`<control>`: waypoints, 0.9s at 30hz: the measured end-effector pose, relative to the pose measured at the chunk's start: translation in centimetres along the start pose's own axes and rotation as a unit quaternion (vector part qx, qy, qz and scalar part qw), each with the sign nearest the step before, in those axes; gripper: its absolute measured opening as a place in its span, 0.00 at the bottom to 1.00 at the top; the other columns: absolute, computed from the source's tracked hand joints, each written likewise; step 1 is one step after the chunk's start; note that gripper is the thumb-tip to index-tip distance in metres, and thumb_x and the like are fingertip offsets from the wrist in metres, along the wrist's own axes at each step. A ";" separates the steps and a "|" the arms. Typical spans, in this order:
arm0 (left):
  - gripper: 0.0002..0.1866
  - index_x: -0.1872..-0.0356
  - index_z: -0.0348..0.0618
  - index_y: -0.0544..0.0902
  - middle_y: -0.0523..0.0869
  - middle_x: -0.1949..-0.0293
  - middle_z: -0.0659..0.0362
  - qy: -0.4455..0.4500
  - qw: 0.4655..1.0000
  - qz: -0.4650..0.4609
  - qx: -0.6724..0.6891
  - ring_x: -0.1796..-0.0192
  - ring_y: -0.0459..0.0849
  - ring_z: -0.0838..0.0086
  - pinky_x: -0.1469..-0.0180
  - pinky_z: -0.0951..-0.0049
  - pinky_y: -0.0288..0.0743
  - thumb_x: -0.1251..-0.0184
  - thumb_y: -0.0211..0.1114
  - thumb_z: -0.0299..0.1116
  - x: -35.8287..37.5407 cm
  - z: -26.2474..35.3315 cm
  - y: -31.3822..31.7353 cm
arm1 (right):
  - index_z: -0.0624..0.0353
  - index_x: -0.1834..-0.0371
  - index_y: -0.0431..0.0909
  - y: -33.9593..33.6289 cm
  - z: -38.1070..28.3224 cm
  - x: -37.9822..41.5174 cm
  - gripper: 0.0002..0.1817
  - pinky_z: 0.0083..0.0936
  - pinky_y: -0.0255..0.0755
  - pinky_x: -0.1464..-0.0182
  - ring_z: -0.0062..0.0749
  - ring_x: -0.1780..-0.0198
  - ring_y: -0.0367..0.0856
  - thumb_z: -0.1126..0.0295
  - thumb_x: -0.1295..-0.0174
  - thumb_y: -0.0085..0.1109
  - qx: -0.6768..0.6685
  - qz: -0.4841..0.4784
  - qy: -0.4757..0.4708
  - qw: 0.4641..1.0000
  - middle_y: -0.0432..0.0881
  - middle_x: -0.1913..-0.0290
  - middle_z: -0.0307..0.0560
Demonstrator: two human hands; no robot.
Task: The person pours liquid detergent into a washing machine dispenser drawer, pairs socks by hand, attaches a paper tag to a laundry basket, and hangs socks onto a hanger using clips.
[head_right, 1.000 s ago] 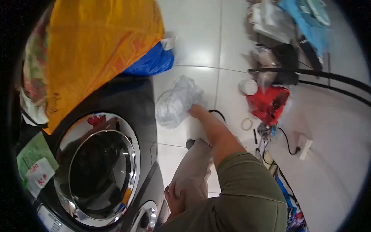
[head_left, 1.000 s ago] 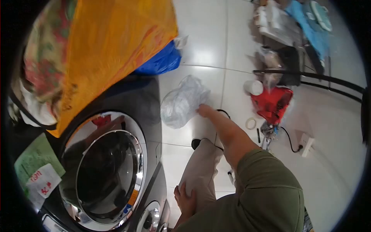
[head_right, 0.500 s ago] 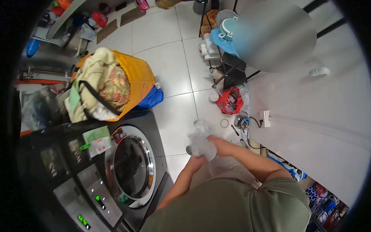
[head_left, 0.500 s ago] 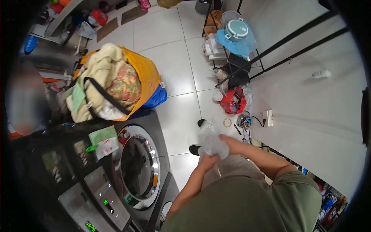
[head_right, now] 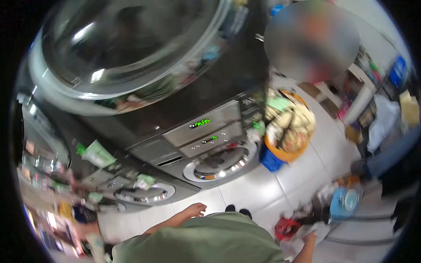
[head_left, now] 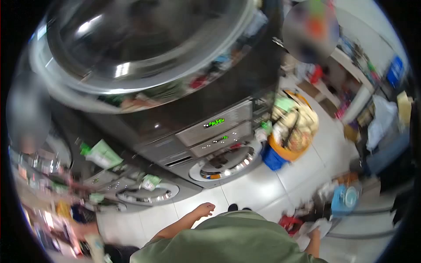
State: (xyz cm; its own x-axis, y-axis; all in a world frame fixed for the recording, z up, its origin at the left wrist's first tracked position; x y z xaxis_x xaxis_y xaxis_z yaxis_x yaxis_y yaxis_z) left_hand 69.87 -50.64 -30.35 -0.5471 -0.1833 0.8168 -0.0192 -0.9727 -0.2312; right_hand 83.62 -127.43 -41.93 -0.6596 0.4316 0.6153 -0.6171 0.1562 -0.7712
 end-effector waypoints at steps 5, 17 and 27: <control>0.19 0.53 0.41 0.84 0.86 0.57 0.57 0.124 0.952 0.144 0.239 0.52 0.83 0.70 0.50 0.72 0.76 0.28 0.56 0.46 9.4 -1.4 -0.1 | 0.65 0.48 0.81 -9.6 -33.1 12.2 0.23 0.28 0.76 0.49 0.34 0.51 0.84 0.58 0.40 0.68 -0.153 -0.169 -0.461 0.858 0.86 0.51 0.52; 0.12 0.56 0.42 0.79 0.83 0.58 0.60 0.209 0.732 0.202 0.616 0.56 0.81 0.75 0.52 0.73 0.78 0.30 0.65 0.39 23.5 -16.1 1.3 | 0.59 0.53 0.82 1.1 -63.8 31.0 0.29 0.36 0.74 0.48 0.47 0.52 0.82 0.46 0.27 0.39 0.368 -0.094 -0.673 0.635 0.85 0.56 0.55; 0.11 0.63 0.39 0.81 0.85 0.68 0.54 0.103 0.621 0.154 0.762 0.62 0.85 0.68 0.57 0.64 0.81 0.29 0.57 0.36 30.3 -42.7 2.3 | 0.57 0.47 0.81 15.8 -58.8 51.2 0.20 0.37 0.75 0.47 0.34 0.51 0.83 0.55 0.33 0.56 0.271 -0.554 -0.285 0.734 0.85 0.50 0.46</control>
State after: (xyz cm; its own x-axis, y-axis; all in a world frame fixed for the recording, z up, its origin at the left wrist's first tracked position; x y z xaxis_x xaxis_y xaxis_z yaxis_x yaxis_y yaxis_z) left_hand 17.50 -52.36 -28.73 -0.4267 -0.5244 0.7369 0.8411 0.0695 0.5364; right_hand 65.33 -50.58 -32.17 0.3988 -0.1597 0.9030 -0.8882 -0.3124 0.3370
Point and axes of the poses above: each hand's wrist, its own x-axis away from the middle knuckle, its own y-axis out of the palm, z = x × y, the point moved 10 cm from there along -x, towards the middle knuckle
